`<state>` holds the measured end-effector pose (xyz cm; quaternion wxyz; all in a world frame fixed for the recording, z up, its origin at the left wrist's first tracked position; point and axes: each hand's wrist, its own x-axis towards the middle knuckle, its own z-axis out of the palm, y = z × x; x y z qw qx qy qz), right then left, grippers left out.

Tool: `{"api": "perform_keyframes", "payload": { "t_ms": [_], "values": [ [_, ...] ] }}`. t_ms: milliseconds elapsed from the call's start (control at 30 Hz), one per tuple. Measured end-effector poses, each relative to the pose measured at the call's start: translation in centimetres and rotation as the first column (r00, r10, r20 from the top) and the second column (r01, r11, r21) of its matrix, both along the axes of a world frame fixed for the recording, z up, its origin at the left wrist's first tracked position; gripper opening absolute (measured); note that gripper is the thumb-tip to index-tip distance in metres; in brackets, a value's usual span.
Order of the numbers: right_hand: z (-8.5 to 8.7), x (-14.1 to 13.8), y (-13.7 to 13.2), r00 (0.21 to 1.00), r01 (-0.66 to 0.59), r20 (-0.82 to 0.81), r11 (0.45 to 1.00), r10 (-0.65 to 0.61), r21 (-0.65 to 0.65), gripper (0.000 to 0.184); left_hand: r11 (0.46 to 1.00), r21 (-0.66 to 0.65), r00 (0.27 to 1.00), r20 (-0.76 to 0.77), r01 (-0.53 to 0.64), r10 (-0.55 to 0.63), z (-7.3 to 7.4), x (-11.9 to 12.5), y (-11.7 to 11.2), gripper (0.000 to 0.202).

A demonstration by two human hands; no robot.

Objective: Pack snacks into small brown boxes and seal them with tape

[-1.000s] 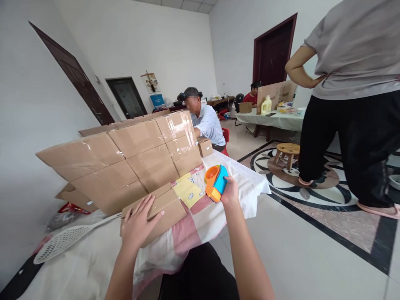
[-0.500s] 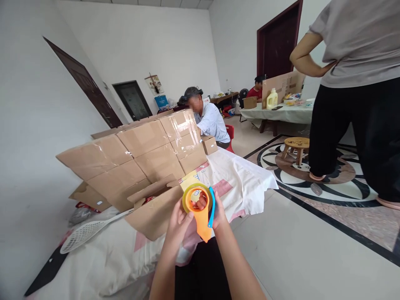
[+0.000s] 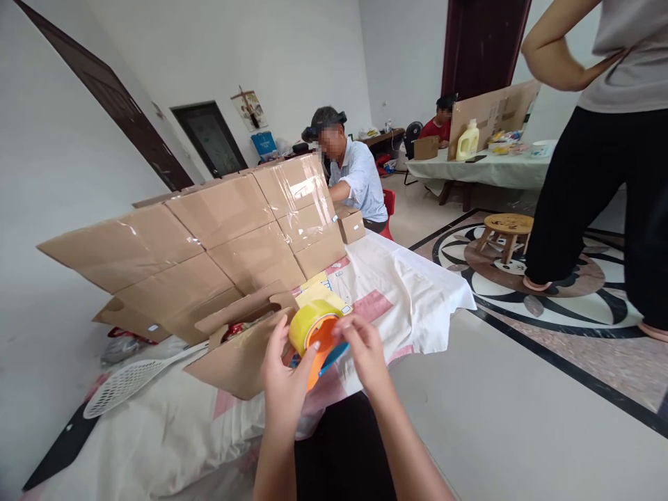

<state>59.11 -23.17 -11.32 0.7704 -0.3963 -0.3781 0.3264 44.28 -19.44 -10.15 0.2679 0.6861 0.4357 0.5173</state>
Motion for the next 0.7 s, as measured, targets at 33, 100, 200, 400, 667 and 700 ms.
{"api": "perform_keyframes", "payload": {
  "t_ms": [33,100,200,400,667,700],
  "values": [
    [0.5,-0.9,-0.2,0.999,-0.030,0.040,1.000,0.030,-0.007,0.021,0.998,0.058,0.999,-0.041,-0.011,0.013,0.3,0.3,-0.4,0.062],
    [1.3,-2.5,-0.4,0.993,-0.067,0.095,0.998,0.068,-0.006,0.023,0.985,0.171,0.991,-0.128,-0.009,0.031,0.9,0.8,-1.2,0.054],
    [1.7,-4.1,-0.5,0.996,-0.092,0.009,0.996,0.092,-0.014,0.027,0.961,0.264,0.976,-0.215,0.083,-0.025,1.2,1.1,-2.4,0.049],
    [1.3,-3.7,-0.6,0.959,-0.097,-0.266,0.995,0.100,0.022,0.036,0.986,0.150,0.973,-0.227,0.067,-0.032,0.0,-1.5,-2.4,0.040],
    [0.9,-3.5,-0.3,0.959,-0.062,-0.277,0.998,0.064,0.017,0.037,0.975,-0.077,0.925,-0.309,0.207,-0.220,-1.4,-1.4,-2.0,0.026],
    [0.9,-3.3,-0.2,0.963,-0.047,-0.266,0.999,0.046,0.005,0.037,0.979,-0.062,0.933,-0.296,0.196,-0.206,-1.2,-1.0,-2.5,0.026]
  ]
}}
